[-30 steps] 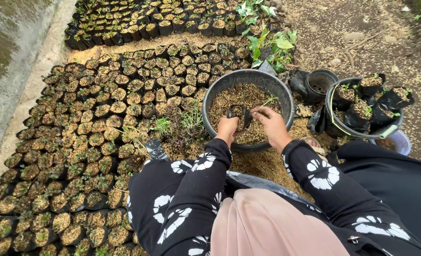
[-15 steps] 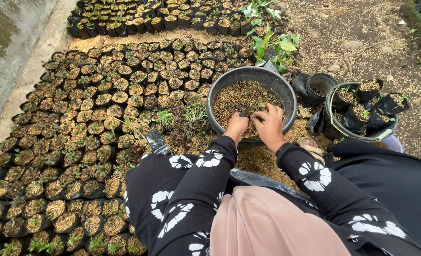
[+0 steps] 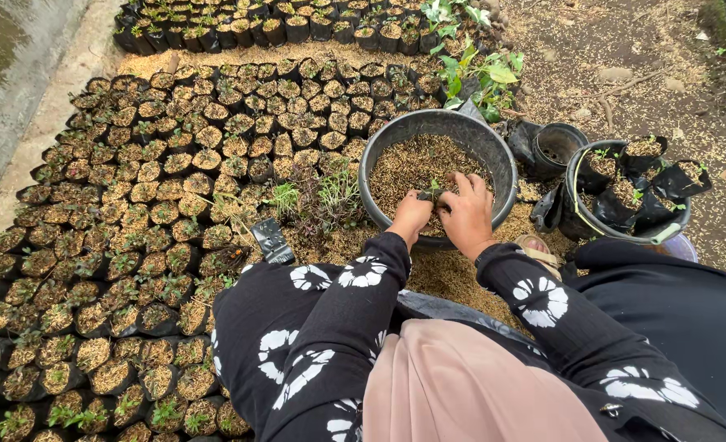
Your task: The person sits on the ground in a plant nursery and fills black plastic polybags with growing medium from a large basin, pressing seedlings into the filled bags. They place the finished bags into rows of similar bags arranged on the ground and repeat the cycle.
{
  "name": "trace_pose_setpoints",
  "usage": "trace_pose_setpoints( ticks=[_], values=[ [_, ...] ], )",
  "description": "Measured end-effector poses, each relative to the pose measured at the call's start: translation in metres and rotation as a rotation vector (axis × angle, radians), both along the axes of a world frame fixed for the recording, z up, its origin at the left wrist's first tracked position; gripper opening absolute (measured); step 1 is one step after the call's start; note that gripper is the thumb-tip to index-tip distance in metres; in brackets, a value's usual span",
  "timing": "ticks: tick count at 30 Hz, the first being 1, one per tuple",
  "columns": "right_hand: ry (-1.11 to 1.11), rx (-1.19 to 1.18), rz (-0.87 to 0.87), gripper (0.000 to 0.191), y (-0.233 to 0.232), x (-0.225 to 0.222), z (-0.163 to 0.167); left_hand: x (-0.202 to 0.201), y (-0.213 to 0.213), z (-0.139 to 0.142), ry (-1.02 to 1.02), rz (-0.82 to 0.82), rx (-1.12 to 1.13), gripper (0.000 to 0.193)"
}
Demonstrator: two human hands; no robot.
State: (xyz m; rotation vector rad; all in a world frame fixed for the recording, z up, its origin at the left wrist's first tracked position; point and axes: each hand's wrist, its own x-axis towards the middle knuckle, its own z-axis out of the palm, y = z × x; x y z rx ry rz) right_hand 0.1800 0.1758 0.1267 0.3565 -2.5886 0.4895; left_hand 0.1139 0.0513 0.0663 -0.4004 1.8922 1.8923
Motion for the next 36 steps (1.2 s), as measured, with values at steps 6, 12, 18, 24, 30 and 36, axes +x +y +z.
trace_pose_setpoints(
  ticks=[6, 12, 18, 24, 30, 36],
  values=[
    [-0.085, -0.220, -0.058, 0.041, -0.001, -0.005, -0.003, -0.005, 0.001, -0.005, 0.030, -0.023, -0.028, 0.046],
    [-0.371, -0.441, -0.040, 0.075, 0.013, -0.034, -0.017, -0.012, 0.006, -0.014, 0.244, -0.081, -0.250, 0.046],
    [-0.612, -0.247, -0.168, 0.054, 0.015, -0.057, -0.030, -0.022, 0.015, -0.025, 0.128, -0.117, -0.231, 0.046],
    [-0.606, -0.312, -0.123, 0.033, 0.021, -0.096, -0.042, -0.033, -0.002, 0.015, -0.086, -0.119, 0.228, 0.074],
    [-0.788, -0.502, -0.132, 0.052, 0.040, -0.169, -0.019, -0.068, -0.030, 0.041, -0.118, 0.011, 0.293, 0.083],
    [-0.810, -0.170, -0.026, 0.056, -0.002, -0.183, -0.001, -0.106, -0.010, -0.019, -0.203, 0.229, 0.703, 0.067]
  ],
)
